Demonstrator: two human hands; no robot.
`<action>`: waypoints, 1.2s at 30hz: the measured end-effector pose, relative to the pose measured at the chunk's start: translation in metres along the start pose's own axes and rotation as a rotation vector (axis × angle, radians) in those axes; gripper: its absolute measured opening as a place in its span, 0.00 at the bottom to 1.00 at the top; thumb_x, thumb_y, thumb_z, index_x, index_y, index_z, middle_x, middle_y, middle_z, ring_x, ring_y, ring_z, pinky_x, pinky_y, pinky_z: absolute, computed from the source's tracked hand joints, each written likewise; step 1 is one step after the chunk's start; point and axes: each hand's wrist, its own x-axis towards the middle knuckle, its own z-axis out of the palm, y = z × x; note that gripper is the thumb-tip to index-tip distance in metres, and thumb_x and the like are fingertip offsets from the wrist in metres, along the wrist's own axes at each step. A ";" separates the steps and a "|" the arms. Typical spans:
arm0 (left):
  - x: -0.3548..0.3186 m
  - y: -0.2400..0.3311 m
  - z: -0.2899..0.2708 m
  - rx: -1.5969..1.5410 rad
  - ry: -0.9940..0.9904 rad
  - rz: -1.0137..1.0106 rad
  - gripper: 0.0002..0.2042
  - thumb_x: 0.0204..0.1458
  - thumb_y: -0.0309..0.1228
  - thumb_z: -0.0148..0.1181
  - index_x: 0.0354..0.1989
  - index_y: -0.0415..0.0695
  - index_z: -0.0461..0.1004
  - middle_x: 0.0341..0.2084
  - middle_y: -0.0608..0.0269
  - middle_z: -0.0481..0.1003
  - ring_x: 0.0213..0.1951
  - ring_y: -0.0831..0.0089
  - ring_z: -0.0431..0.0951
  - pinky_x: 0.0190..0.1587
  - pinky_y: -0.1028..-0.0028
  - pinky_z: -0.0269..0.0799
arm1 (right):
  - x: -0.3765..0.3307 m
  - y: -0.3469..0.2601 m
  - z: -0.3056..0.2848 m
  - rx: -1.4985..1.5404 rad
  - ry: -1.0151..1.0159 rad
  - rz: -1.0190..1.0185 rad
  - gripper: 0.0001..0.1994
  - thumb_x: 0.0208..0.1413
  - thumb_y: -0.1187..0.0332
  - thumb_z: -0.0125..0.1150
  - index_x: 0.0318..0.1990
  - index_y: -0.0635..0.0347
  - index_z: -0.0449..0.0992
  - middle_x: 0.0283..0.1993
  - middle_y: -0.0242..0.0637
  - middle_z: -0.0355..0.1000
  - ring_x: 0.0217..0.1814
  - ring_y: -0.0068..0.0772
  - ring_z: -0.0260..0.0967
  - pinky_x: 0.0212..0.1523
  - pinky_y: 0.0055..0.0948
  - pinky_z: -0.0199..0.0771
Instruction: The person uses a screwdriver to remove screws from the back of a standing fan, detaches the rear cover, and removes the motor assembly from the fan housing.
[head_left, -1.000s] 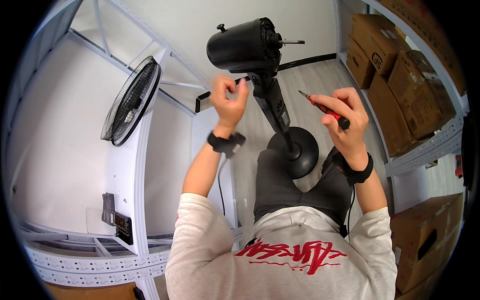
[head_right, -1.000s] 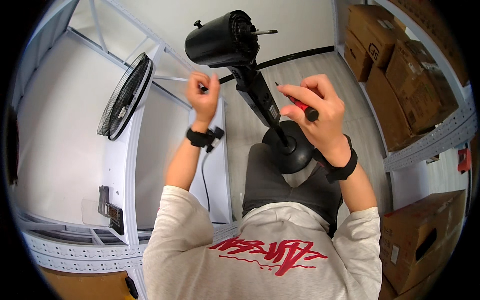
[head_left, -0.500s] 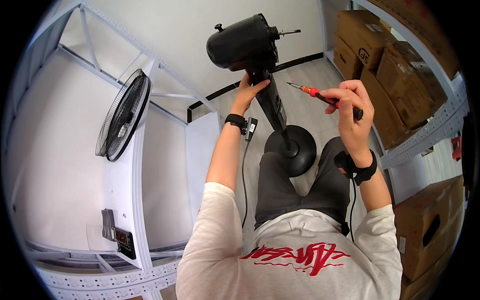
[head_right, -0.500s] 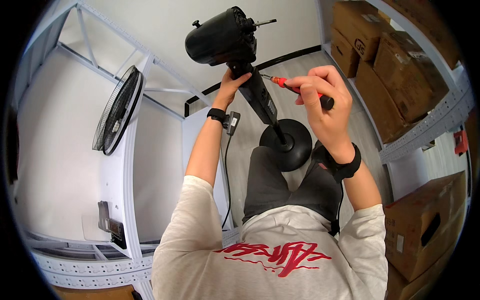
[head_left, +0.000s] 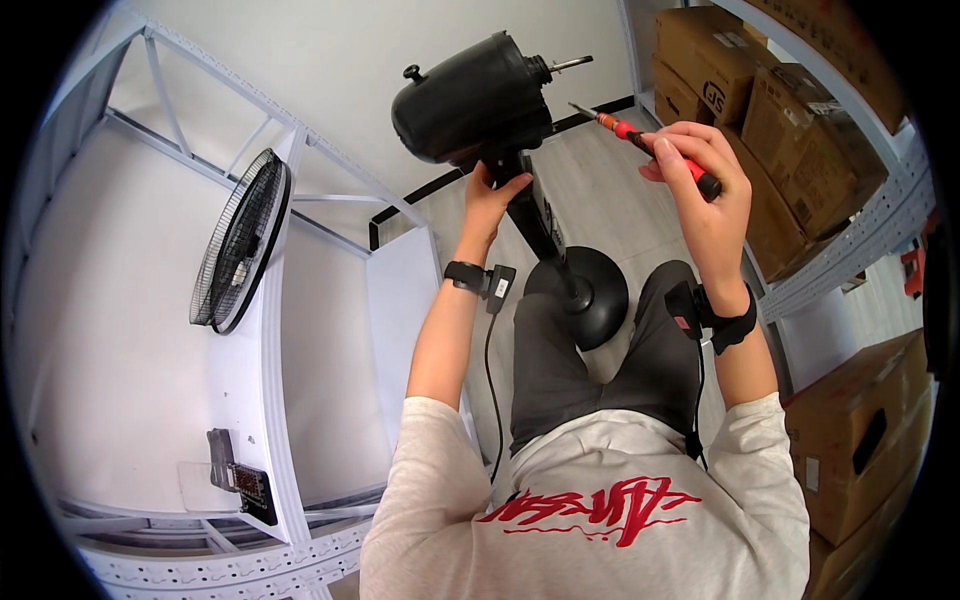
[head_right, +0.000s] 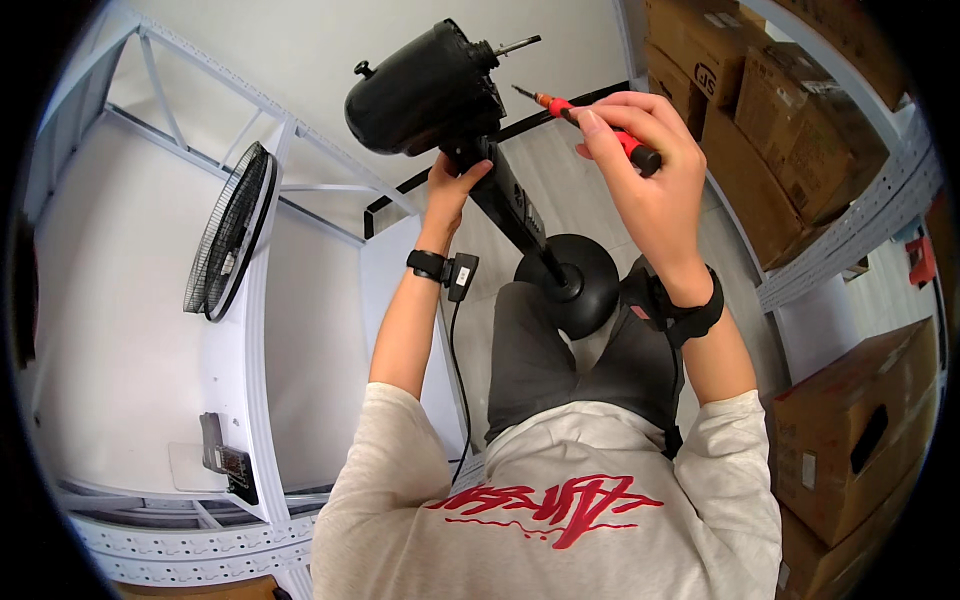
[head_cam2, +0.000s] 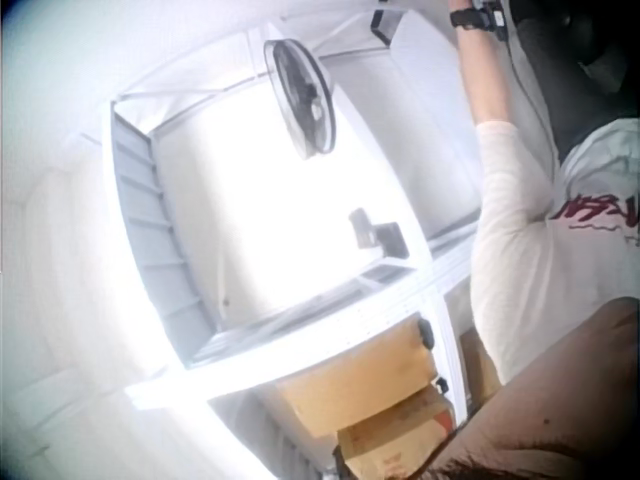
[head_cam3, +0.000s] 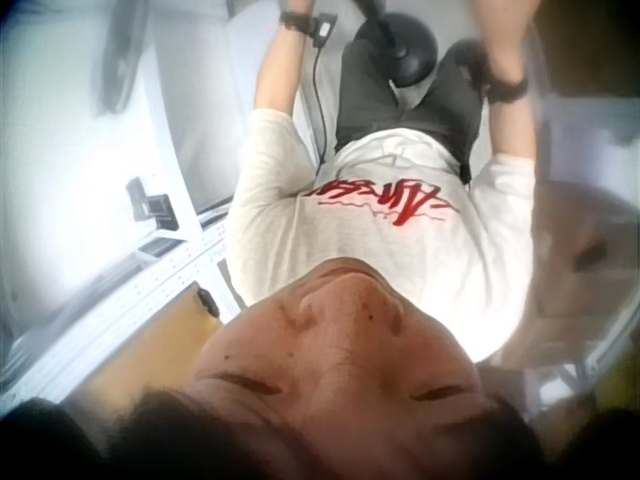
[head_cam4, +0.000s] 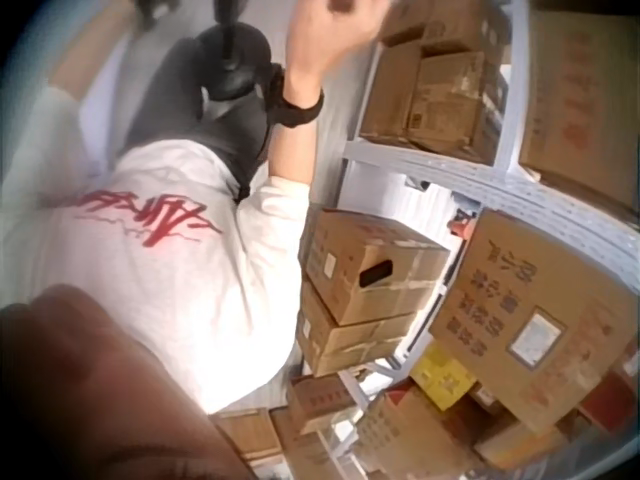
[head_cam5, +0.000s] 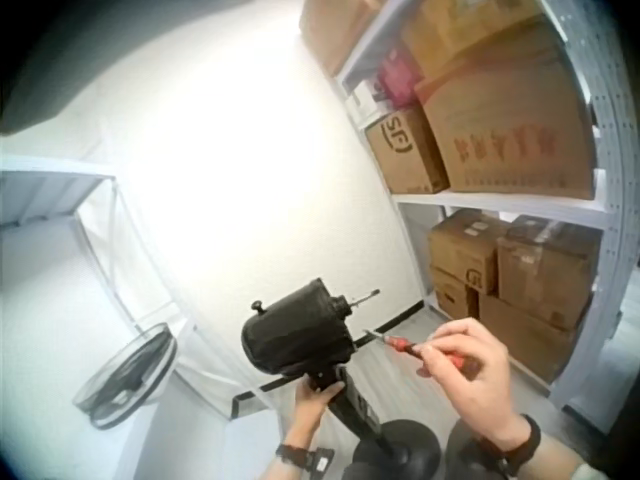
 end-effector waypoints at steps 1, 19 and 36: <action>-0.002 -0.001 -0.005 0.014 0.031 -0.006 0.27 0.45 0.28 0.74 0.54 0.37 0.70 0.47 0.62 0.76 0.49 0.72 0.74 0.55 0.72 0.68 | 0.001 -0.003 0.001 -0.014 -0.003 -0.005 0.07 0.59 0.72 0.62 0.40 0.67 0.82 0.45 0.39 0.73 0.38 0.25 0.75 0.40 0.23 0.79; -0.061 0.132 0.000 1.202 -0.142 0.128 0.14 0.53 0.40 0.65 0.29 0.40 0.78 0.23 0.55 0.79 0.25 0.58 0.80 0.29 0.63 0.74 | 0.013 0.046 0.004 0.447 -0.088 0.362 0.18 0.65 0.69 0.54 0.60 0.65 0.70 0.50 0.38 0.73 0.49 0.23 0.73 0.51 0.24 0.73; 0.048 0.190 -0.008 1.198 0.154 0.615 0.31 0.59 0.51 0.54 0.56 0.33 0.69 0.47 0.41 0.76 0.51 0.45 0.75 0.53 0.56 0.70 | 0.013 0.045 0.010 0.090 -0.283 0.429 0.14 0.59 0.71 0.63 0.52 0.62 0.78 0.38 0.30 0.75 0.35 0.18 0.67 0.34 0.22 0.67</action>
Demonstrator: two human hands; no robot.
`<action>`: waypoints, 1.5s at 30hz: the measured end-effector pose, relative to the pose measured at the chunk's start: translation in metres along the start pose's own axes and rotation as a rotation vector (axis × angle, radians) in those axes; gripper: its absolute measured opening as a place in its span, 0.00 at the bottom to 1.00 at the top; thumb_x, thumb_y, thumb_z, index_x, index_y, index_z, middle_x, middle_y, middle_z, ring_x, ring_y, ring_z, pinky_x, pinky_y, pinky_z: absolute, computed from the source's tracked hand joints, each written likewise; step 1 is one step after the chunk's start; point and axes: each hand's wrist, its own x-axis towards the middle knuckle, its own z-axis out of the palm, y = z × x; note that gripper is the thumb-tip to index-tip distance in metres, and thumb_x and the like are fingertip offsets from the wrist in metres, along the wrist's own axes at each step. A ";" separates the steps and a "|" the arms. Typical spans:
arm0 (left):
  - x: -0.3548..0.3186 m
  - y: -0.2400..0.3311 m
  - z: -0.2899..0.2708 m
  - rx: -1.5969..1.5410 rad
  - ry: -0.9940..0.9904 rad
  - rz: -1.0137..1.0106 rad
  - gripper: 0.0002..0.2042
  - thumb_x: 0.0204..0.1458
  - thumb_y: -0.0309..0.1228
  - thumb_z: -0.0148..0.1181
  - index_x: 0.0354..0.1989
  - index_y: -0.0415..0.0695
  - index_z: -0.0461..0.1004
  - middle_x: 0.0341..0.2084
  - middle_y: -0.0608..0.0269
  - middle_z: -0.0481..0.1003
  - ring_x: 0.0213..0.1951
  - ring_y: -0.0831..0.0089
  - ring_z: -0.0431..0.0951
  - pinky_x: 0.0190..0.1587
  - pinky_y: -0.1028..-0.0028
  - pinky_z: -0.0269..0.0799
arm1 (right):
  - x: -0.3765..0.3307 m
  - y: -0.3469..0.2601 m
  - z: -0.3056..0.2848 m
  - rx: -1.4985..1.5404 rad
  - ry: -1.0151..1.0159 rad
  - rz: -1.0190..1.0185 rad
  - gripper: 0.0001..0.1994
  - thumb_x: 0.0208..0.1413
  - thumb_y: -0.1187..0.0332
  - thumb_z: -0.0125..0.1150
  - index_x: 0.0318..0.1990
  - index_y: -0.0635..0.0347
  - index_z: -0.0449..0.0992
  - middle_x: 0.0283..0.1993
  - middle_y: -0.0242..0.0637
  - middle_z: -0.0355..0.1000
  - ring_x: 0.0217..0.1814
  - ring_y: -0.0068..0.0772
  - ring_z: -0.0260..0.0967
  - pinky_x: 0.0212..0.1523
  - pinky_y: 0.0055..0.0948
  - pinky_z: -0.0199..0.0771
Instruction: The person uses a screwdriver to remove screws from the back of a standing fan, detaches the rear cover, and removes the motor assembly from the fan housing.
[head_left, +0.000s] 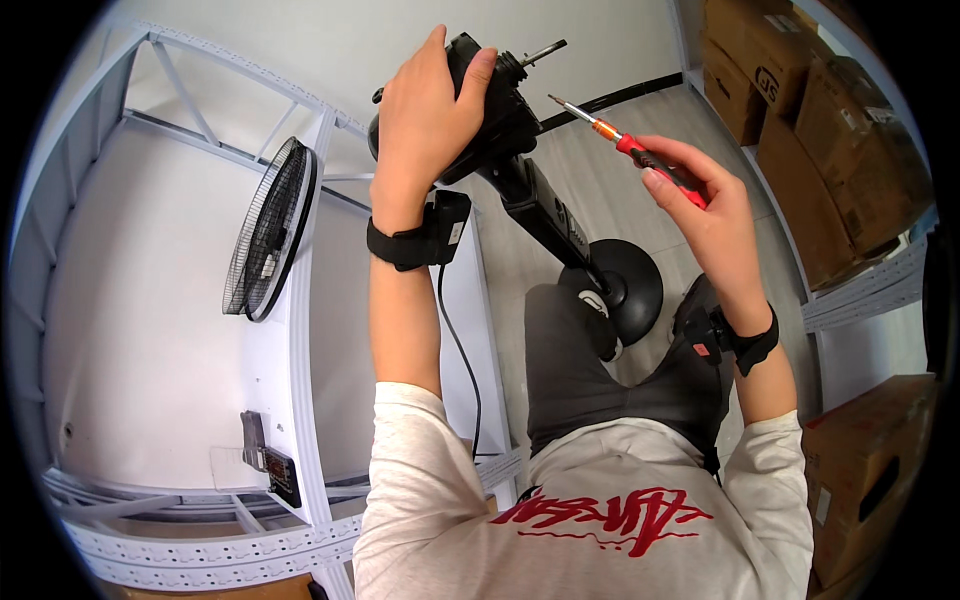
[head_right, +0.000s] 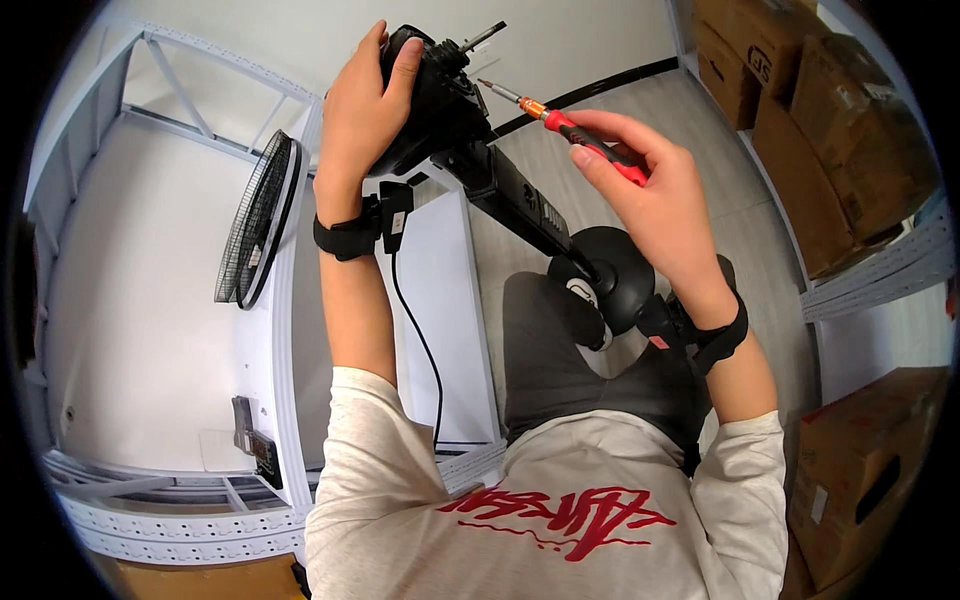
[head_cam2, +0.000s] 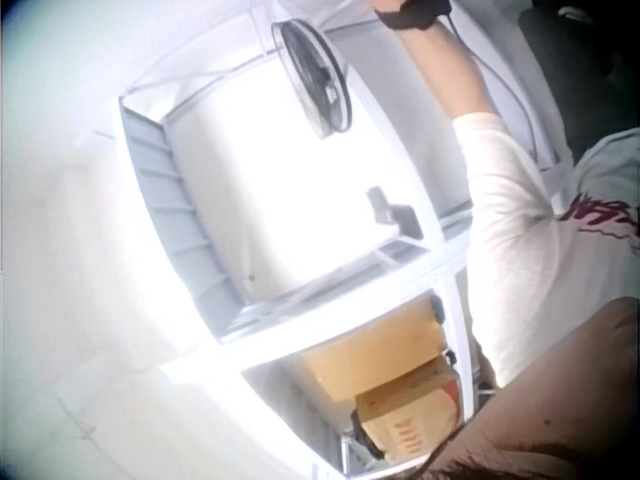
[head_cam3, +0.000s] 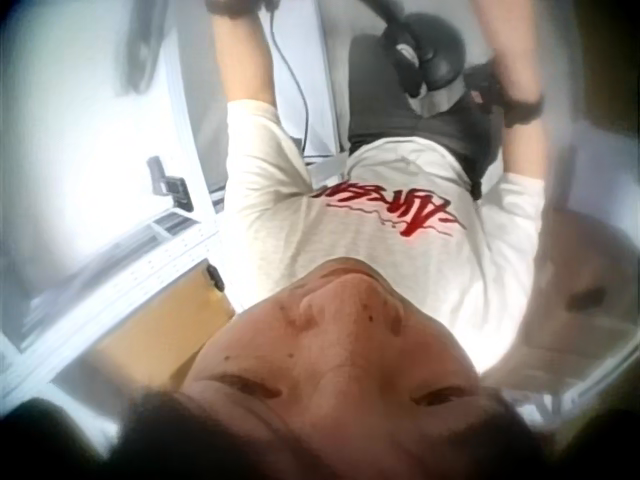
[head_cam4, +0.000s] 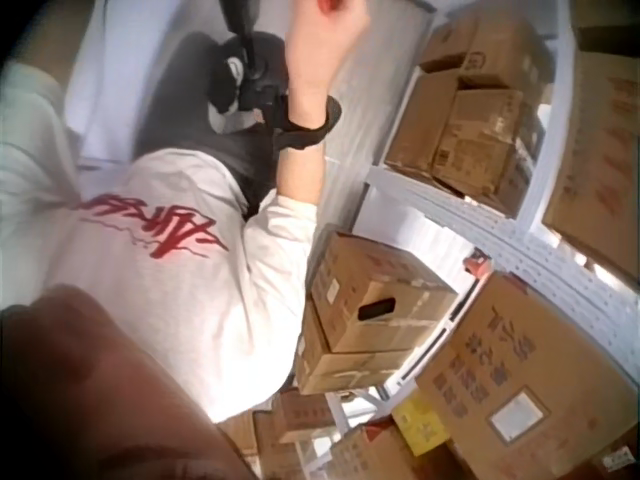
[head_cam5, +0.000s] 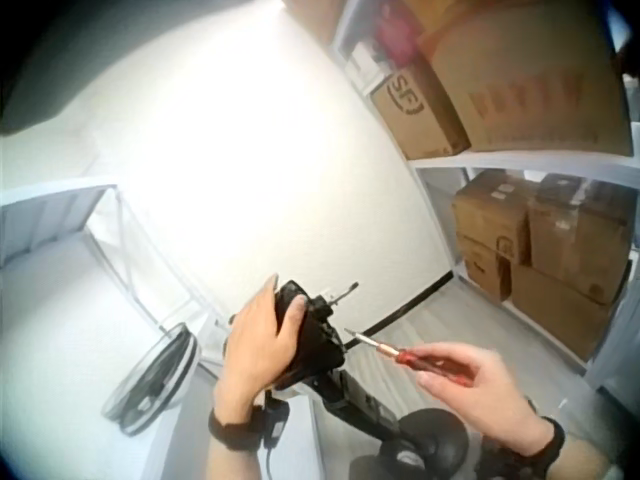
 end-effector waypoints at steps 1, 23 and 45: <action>0.002 0.001 0.001 0.008 -0.020 -0.024 0.31 0.59 0.52 0.54 0.56 0.33 0.70 0.46 0.41 0.77 0.49 0.45 0.76 0.52 0.56 0.71 | 0.000 -0.001 0.002 -0.063 0.022 -0.052 0.13 0.58 0.71 0.63 0.51 0.61 0.79 0.38 0.31 0.75 0.34 0.19 0.67 0.34 0.22 0.67; 0.003 0.014 -0.006 0.061 -0.013 0.047 0.23 0.60 0.45 0.55 0.53 0.36 0.73 0.44 0.42 0.77 0.46 0.45 0.77 0.48 0.57 0.72 | -0.004 0.003 0.040 -0.340 0.180 -0.479 0.12 0.55 0.77 0.63 0.48 0.62 0.79 0.41 0.39 0.75 0.33 0.32 0.73 0.31 0.25 0.73; 0.004 0.010 -0.007 0.021 -0.062 0.012 0.26 0.59 0.47 0.56 0.54 0.36 0.73 0.42 0.41 0.77 0.46 0.46 0.77 0.49 0.58 0.72 | -0.009 0.002 0.045 -0.372 0.194 -0.458 0.14 0.53 0.78 0.63 0.48 0.62 0.78 0.41 0.39 0.74 0.33 0.32 0.73 0.31 0.27 0.74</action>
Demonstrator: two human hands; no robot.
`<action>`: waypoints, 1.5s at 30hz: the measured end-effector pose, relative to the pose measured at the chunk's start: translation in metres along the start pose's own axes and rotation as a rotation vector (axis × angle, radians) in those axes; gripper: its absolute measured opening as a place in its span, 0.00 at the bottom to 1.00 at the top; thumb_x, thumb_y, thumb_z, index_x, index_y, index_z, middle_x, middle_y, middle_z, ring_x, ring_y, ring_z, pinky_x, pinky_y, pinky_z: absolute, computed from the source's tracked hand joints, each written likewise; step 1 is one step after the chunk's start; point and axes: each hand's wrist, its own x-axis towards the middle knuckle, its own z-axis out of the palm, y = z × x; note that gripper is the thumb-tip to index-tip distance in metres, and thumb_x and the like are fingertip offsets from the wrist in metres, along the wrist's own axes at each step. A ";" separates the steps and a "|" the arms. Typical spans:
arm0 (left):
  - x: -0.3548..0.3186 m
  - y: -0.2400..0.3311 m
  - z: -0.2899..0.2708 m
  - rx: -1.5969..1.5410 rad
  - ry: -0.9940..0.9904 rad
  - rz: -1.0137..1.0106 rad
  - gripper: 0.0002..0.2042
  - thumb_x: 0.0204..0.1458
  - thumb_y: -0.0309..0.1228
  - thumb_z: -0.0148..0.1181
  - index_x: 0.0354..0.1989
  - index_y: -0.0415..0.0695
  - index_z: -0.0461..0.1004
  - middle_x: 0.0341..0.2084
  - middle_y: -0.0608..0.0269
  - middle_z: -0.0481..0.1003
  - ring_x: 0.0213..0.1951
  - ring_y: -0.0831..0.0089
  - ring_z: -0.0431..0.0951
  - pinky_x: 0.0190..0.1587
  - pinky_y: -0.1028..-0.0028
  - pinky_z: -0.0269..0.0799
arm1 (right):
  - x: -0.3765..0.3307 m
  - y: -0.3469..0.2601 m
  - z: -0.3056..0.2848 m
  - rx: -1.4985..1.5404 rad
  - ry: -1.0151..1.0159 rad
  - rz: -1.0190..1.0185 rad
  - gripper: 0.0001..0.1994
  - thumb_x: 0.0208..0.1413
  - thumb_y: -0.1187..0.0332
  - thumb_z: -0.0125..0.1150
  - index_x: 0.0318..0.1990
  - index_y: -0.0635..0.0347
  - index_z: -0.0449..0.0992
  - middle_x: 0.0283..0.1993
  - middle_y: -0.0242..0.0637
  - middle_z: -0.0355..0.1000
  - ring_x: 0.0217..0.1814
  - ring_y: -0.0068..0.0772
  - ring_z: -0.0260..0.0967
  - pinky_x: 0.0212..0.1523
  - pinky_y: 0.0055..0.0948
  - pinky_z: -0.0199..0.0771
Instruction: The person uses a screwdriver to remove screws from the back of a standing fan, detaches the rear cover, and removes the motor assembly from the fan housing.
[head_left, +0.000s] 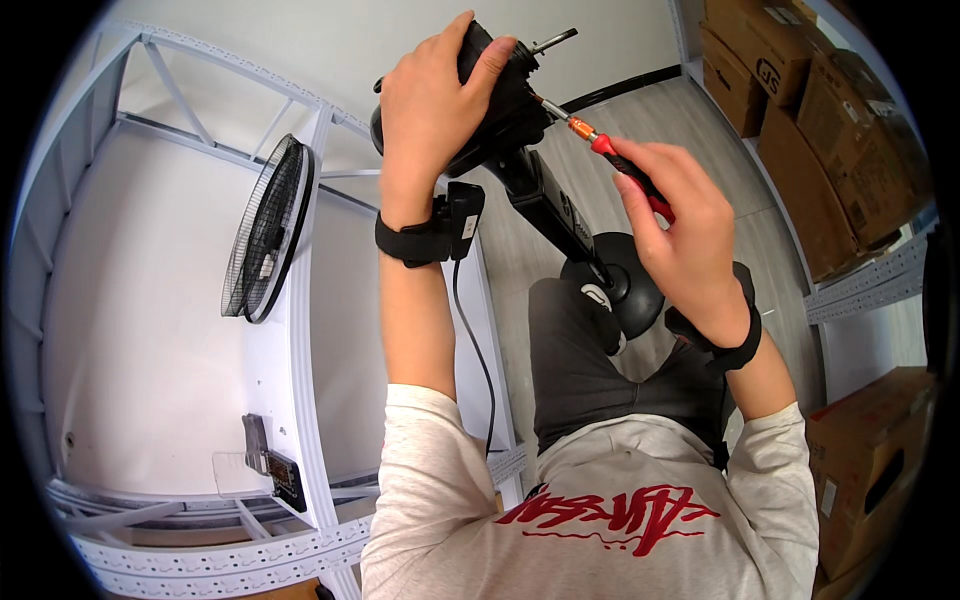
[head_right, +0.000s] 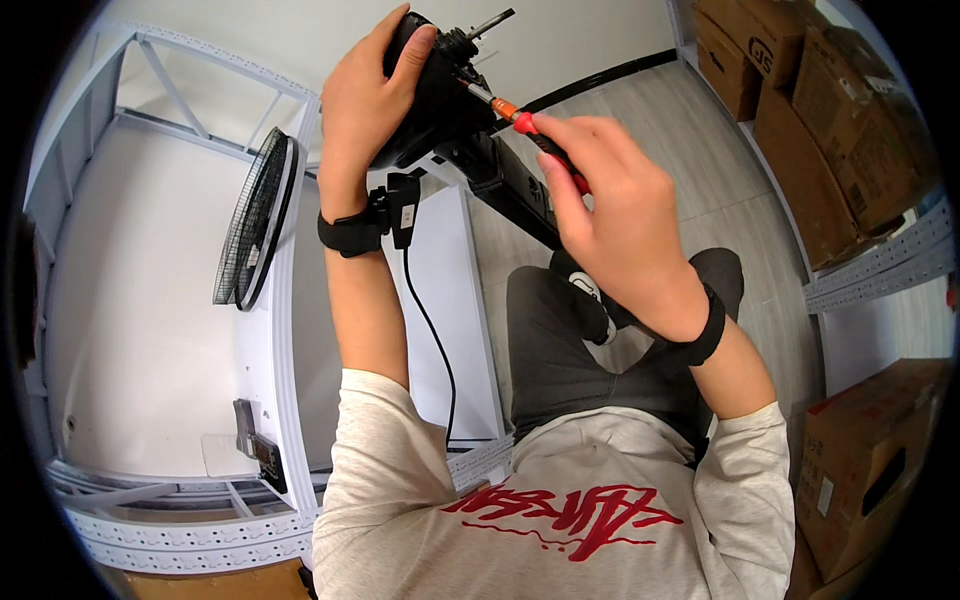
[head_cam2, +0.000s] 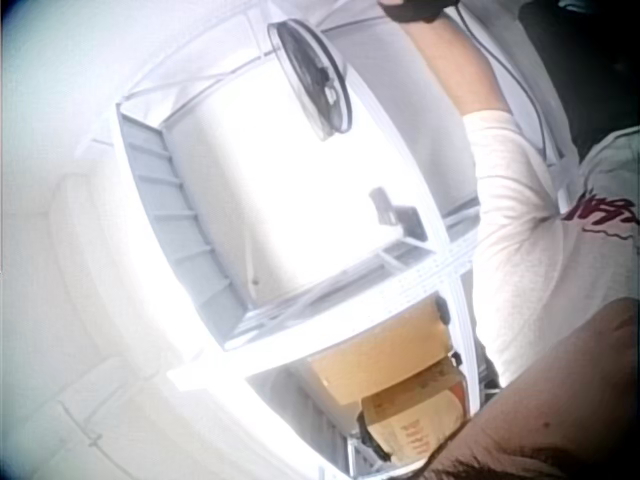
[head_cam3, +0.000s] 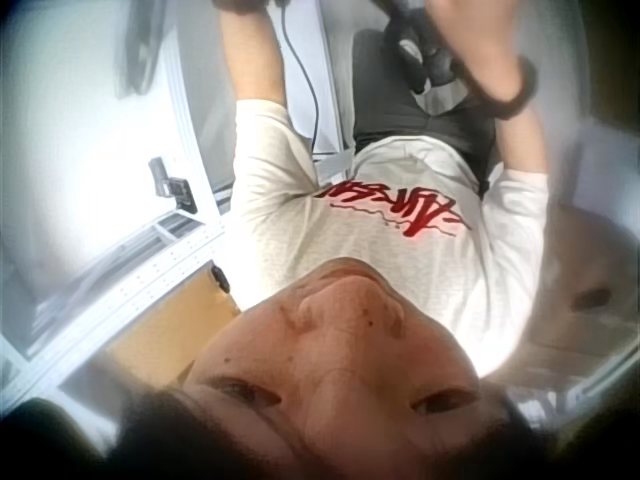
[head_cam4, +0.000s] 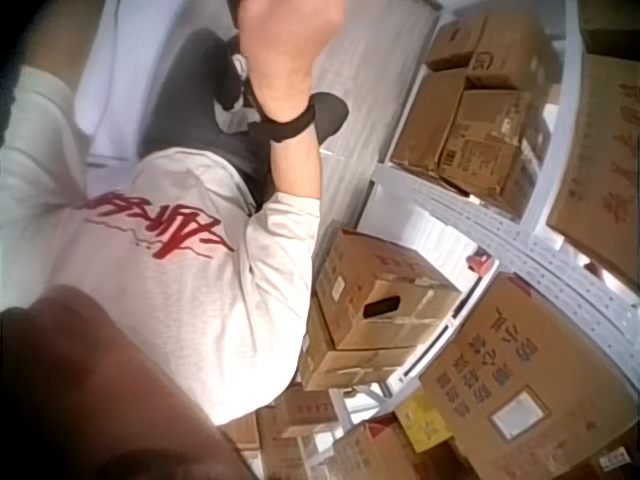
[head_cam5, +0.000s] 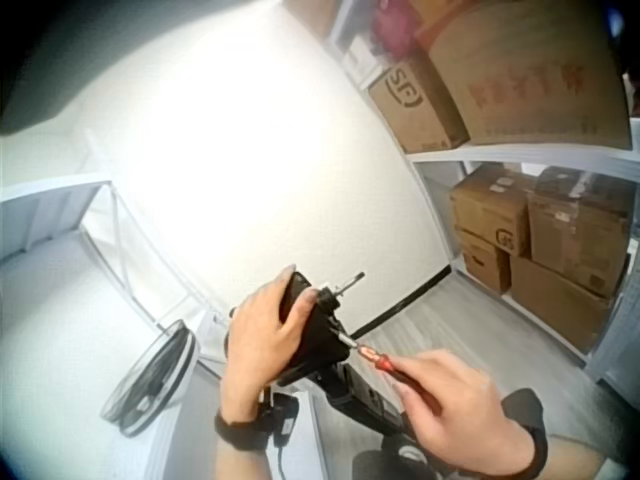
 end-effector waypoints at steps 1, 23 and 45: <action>0.001 -0.002 0.000 -0.014 -0.008 -0.007 0.26 0.58 0.48 0.56 0.54 0.36 0.73 0.42 0.41 0.77 0.46 0.46 0.76 0.49 0.58 0.71 | -0.001 -0.003 0.001 -0.122 0.013 -0.091 0.15 0.52 0.79 0.63 0.49 0.63 0.78 0.41 0.39 0.74 0.33 0.33 0.73 0.31 0.27 0.74; 0.001 -0.006 -0.009 -0.031 -0.127 -0.089 0.29 0.54 0.50 0.61 0.54 0.36 0.73 0.42 0.39 0.77 0.47 0.45 0.75 0.51 0.58 0.70 | 0.001 -0.048 0.024 -0.716 0.004 -0.337 0.15 0.48 0.80 0.62 0.46 0.71 0.77 0.38 0.38 0.72 0.30 0.31 0.70 0.28 0.24 0.72; -0.003 -0.005 -0.007 -0.043 -0.099 -0.111 0.31 0.52 0.51 0.63 0.54 0.35 0.73 0.44 0.39 0.76 0.48 0.45 0.75 0.53 0.58 0.69 | 0.037 -0.006 -0.013 -0.301 -0.052 -0.403 0.11 0.48 0.79 0.64 0.41 0.64 0.79 0.33 0.35 0.72 0.27 0.33 0.72 0.27 0.29 0.72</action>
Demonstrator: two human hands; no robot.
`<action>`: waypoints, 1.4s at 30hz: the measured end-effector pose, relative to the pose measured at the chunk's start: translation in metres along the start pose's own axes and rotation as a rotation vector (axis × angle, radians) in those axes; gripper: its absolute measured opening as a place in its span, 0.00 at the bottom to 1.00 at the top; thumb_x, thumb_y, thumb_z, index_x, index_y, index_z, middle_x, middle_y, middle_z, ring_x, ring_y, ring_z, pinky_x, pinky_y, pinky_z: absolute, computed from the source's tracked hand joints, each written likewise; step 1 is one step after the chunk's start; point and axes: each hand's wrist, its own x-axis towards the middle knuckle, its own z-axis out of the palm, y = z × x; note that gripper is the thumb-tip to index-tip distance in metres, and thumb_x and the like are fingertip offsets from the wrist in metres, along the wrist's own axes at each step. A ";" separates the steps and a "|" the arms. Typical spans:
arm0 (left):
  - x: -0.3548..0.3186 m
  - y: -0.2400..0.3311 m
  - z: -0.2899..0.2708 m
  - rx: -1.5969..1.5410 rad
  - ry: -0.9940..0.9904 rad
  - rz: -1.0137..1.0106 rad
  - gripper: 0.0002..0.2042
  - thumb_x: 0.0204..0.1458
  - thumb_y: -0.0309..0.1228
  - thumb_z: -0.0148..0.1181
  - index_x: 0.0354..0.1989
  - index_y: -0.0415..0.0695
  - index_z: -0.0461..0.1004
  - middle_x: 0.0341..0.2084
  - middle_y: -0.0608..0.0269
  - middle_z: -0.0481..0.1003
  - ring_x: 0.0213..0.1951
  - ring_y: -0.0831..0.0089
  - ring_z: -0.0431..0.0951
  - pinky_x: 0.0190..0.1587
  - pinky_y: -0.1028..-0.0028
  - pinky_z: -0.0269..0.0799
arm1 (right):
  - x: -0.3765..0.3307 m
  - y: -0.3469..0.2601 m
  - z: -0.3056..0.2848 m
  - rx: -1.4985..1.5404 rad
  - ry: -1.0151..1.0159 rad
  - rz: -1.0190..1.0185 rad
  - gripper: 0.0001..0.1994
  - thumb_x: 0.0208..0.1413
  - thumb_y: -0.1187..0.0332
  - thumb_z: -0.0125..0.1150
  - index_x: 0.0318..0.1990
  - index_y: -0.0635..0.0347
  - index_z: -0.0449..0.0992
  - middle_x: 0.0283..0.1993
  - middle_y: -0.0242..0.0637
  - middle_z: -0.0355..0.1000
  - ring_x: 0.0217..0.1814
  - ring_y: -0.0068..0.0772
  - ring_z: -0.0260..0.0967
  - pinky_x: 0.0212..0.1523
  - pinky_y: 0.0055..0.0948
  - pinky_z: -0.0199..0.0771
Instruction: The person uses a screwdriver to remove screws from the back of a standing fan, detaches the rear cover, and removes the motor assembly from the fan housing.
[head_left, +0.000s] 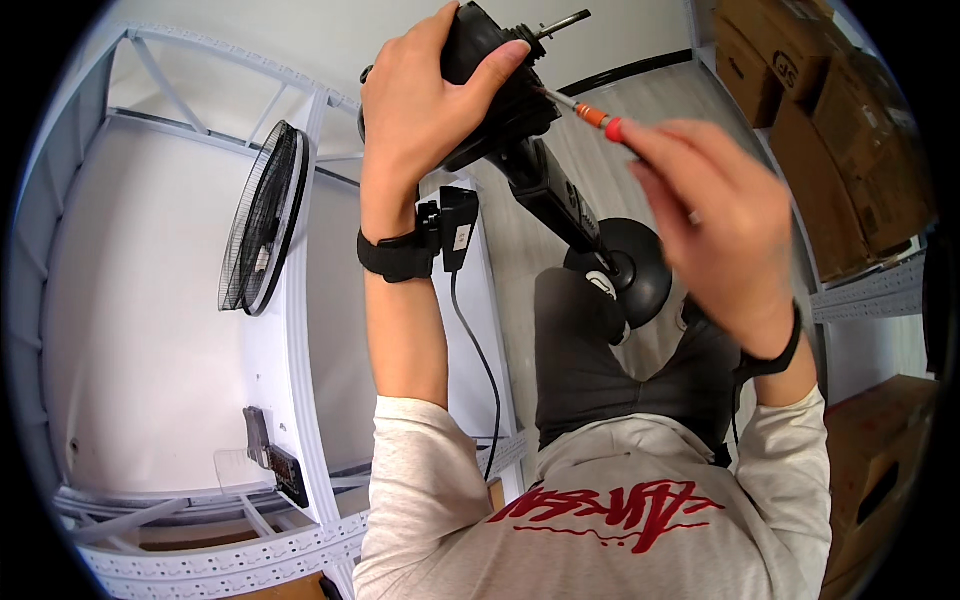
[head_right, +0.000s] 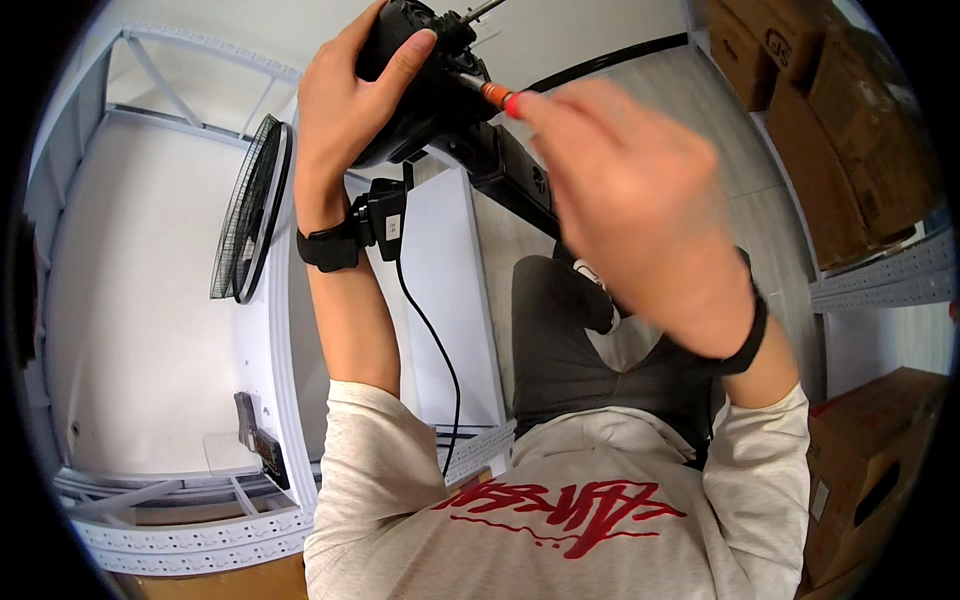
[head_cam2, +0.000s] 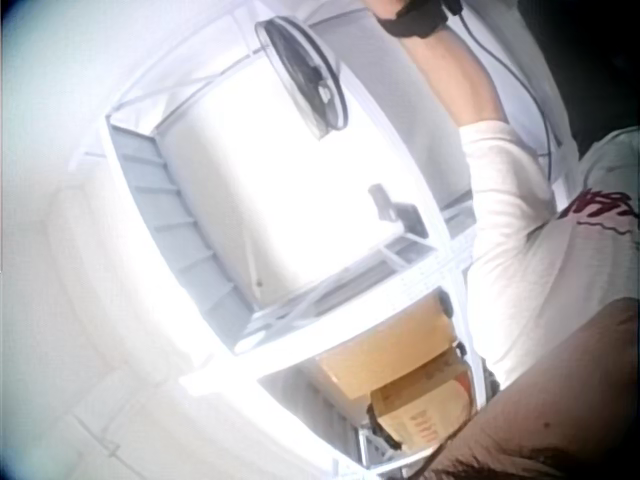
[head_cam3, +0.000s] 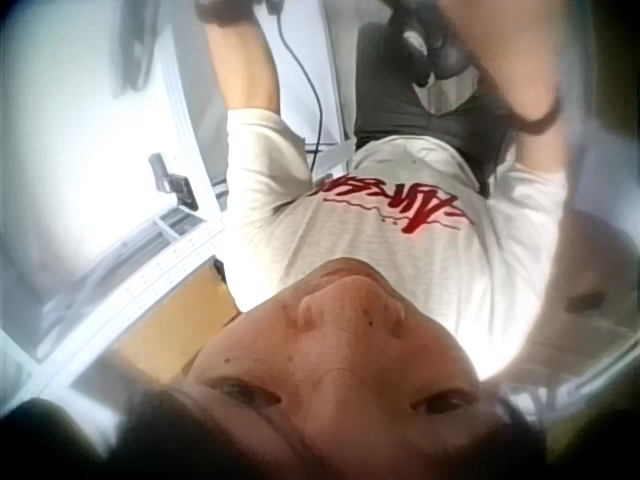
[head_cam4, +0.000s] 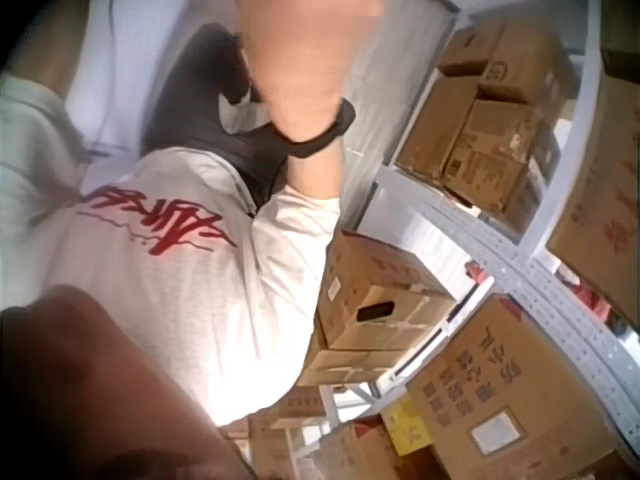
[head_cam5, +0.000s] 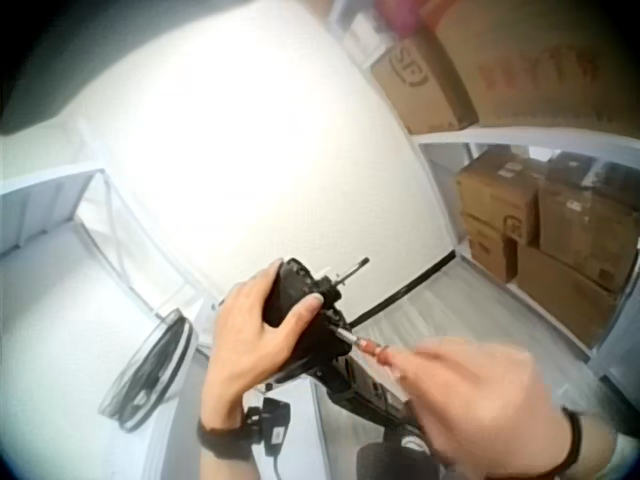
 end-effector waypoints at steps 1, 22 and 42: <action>0.001 0.002 -0.001 -0.014 -0.021 -0.011 0.30 0.52 0.50 0.63 0.55 0.35 0.72 0.44 0.39 0.76 0.48 0.45 0.76 0.53 0.58 0.69 | 0.002 0.007 -0.004 0.039 -0.028 0.031 0.11 0.49 0.79 0.64 0.42 0.62 0.80 0.34 0.35 0.74 0.28 0.32 0.72 0.26 0.27 0.71; 0.004 0.002 0.001 -0.022 -0.007 0.013 0.31 0.51 0.47 0.65 0.56 0.35 0.72 0.44 0.39 0.77 0.49 0.47 0.76 0.54 0.60 0.69 | 0.034 0.126 0.004 0.603 -0.472 0.153 0.11 0.54 0.72 0.67 0.44 0.64 0.81 0.38 0.33 0.76 0.35 0.21 0.70 0.36 0.20 0.68; 0.001 -0.005 0.009 -0.010 0.053 0.054 0.37 0.45 0.58 0.68 0.55 0.37 0.74 0.43 0.51 0.79 0.47 0.54 0.77 0.51 0.61 0.71 | 0.052 0.156 0.022 0.703 -0.629 0.244 0.12 0.54 0.71 0.67 0.47 0.63 0.82 0.41 0.35 0.80 0.40 0.21 0.76 0.42 0.20 0.76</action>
